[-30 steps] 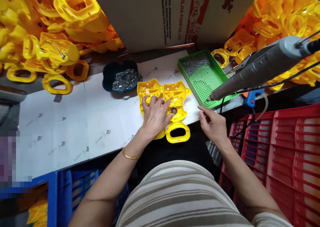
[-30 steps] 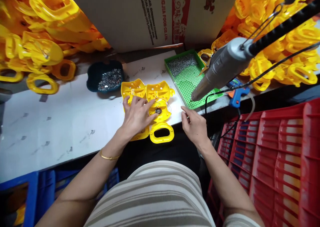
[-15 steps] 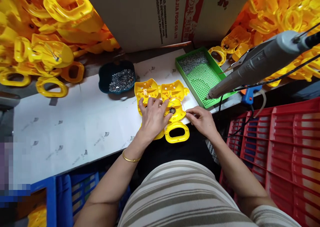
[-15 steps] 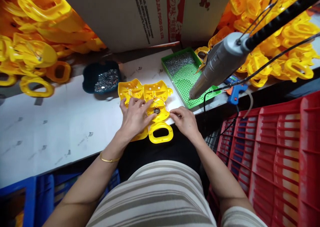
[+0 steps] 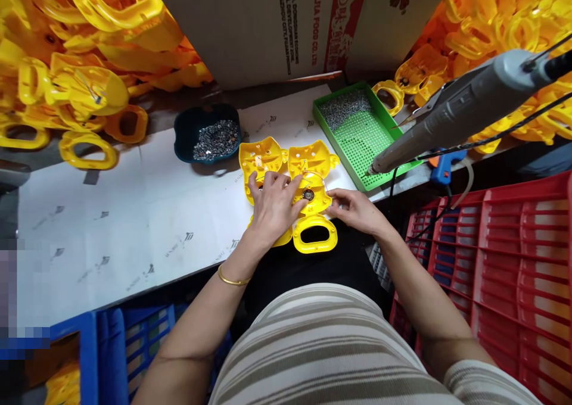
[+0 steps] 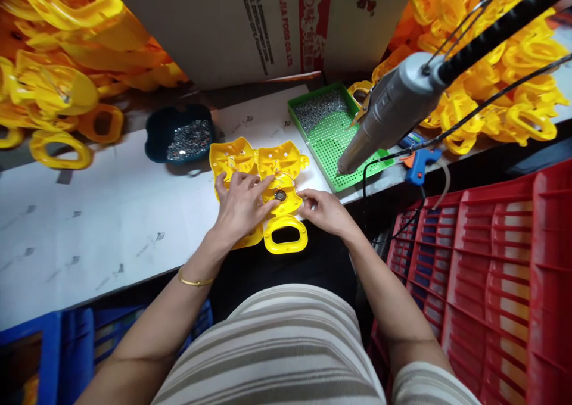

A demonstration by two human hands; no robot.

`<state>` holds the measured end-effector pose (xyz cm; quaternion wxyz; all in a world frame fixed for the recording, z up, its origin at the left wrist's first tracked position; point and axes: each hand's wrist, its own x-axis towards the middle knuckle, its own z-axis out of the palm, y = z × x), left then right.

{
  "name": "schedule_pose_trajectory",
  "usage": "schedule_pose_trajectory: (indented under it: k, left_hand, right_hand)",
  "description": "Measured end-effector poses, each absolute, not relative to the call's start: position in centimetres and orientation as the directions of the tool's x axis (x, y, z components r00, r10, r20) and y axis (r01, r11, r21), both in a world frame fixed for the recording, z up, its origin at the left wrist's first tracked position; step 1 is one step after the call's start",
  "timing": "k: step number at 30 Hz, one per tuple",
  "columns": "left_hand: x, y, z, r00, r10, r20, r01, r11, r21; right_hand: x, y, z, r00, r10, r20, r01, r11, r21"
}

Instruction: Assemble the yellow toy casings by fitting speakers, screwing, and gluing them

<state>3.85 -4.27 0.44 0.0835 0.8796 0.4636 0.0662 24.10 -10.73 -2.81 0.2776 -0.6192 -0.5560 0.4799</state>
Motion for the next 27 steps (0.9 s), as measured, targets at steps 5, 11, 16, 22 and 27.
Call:
schedule_pose_trajectory:
  k: [5, 11, 16, 22, 27]
  left_hand:
    - [4.1, -4.4, 0.5, 0.551, 0.833, 0.045, 0.809, -0.547, 0.217]
    - [4.4, -4.9, 0.1, 0.536, 0.837, 0.115, 0.799, -0.546, 0.253]
    - [4.0, -6.8, 0.5, 0.479, 0.802, 0.357, 0.748, -0.586, 0.312]
    - [2.5, -9.9, 0.5, 0.482, 0.766, 0.425, 0.709, -0.626, 0.324]
    - [1.8, -11.5, -0.3, 0.575, 0.77, 0.277, 0.721, -0.637, 0.275]
  right_hand:
    - [24.0, -11.7, -2.2, 0.124, 0.927, -0.353, 0.113, -0.366, -0.924]
    - [24.4, -12.5, -1.0, 0.043, 0.892, -0.45, -0.214, -0.432, -0.876]
    - [23.7, -11.8, -1.0, -0.022, 0.901, -0.433, -0.282, -0.421, -0.862]
    - [23.2, -10.9, -1.1, 0.085, 0.914, -0.397, -0.279, -0.361, -0.89]
    - [23.2, -11.0, -1.0, 0.075, 0.925, -0.371, -0.102, -0.363, -0.926]
